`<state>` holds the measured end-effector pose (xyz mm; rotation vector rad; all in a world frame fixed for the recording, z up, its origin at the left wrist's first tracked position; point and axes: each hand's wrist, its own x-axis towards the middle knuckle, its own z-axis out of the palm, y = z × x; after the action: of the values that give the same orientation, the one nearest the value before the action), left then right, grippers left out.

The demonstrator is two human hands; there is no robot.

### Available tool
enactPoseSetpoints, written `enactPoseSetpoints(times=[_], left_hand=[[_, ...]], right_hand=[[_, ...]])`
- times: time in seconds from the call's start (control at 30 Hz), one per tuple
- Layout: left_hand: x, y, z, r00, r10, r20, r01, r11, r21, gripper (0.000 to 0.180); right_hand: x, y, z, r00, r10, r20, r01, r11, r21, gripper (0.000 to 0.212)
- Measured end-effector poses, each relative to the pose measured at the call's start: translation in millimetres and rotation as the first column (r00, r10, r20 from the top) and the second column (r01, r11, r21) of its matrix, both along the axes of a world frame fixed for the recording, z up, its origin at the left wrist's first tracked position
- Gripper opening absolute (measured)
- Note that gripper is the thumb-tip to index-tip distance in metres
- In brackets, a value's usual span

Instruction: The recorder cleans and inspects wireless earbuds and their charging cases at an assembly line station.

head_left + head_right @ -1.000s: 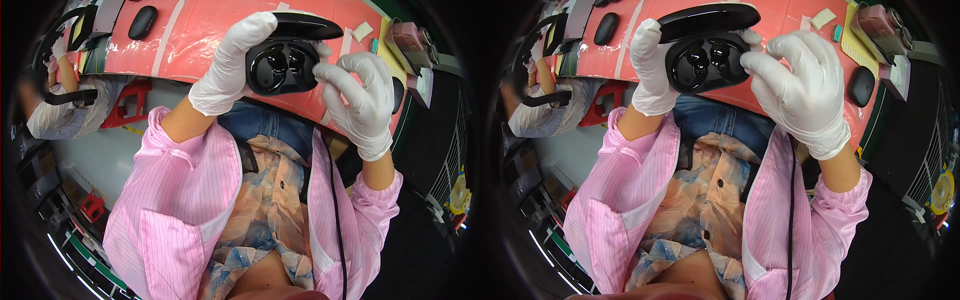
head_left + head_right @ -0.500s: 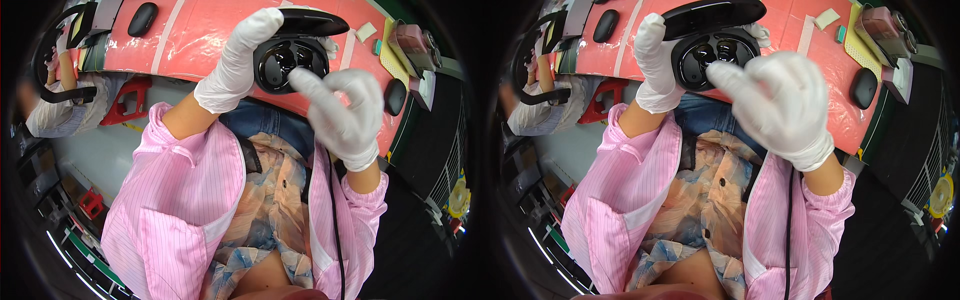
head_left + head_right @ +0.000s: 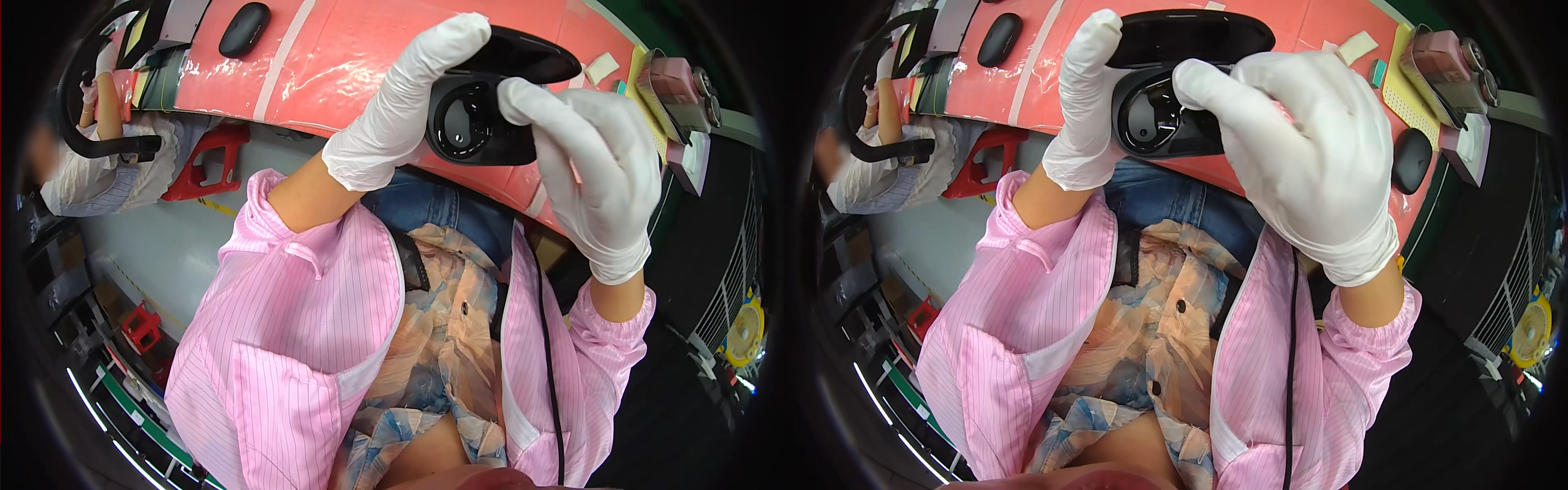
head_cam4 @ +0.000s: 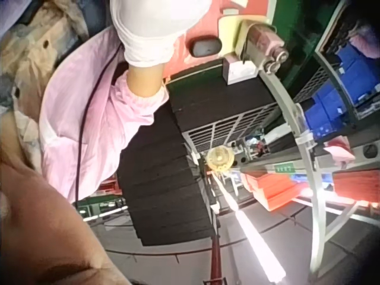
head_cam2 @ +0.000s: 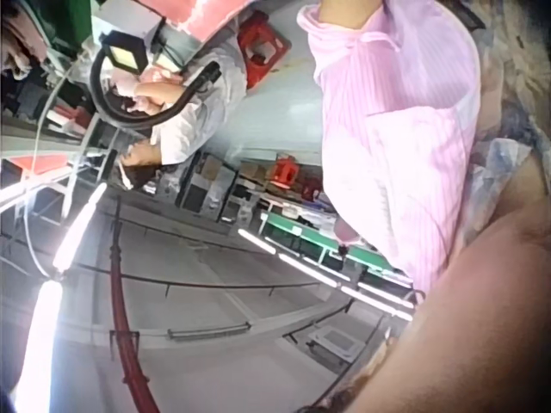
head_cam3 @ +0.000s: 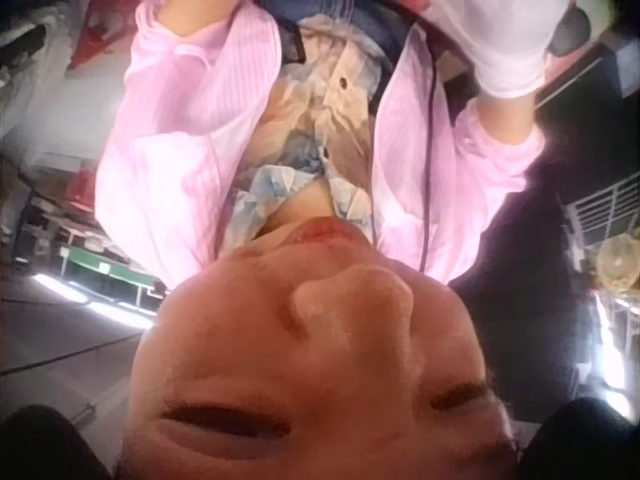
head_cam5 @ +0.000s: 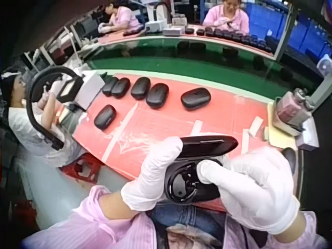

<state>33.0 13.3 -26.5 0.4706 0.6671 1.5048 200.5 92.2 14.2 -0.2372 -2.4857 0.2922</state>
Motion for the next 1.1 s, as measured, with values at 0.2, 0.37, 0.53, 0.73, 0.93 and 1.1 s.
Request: enactPoseSetpoints(times=[0.2, 0.37, 0.53, 0.73, 0.93, 1.1], left_hand=[[-4, -7, 2, 0.991, -0.016, -0.130, 0.018, 1.000, 0.014, 0.043], [-5, -4, 1, 0.905, 0.004, -0.425, -0.007, 1.000, -0.005, 0.082], [-8, -3, 4, 0.869, 0.026, -0.495, 0.015, 0.997, 0.078, 0.084], [-3, -5, -8, 0.998, 0.069, -0.014, -0.069, 0.996, -0.056, 0.041], [-5, -9, -4, 0.990, -0.108, 0.091, 0.100, 0.992, 0.081, 0.050], [-4, 3, -2, 0.985, -0.048, -0.164, 0.102, 0.934, 0.342, 0.070]], right_hand=[[-2, -8, -1, 0.990, -0.031, 0.141, 0.003, 0.981, 0.196, 0.036], [5, 12, -3, 0.997, -0.081, -0.006, 0.082, 0.992, 0.100, 0.031], [-6, -13, -2, 0.984, -0.064, 0.169, 0.029, 0.980, 0.198, 0.031], [1, -9, -3, 1.000, -0.011, 0.012, 0.011, 0.999, 0.046, 0.037], [6, -1, 4, 0.982, -0.138, 0.131, 0.106, 0.969, 0.224, 0.038], [30, -2, -9, 0.974, -0.215, -0.077, 0.209, 0.975, -0.081, 0.028]])
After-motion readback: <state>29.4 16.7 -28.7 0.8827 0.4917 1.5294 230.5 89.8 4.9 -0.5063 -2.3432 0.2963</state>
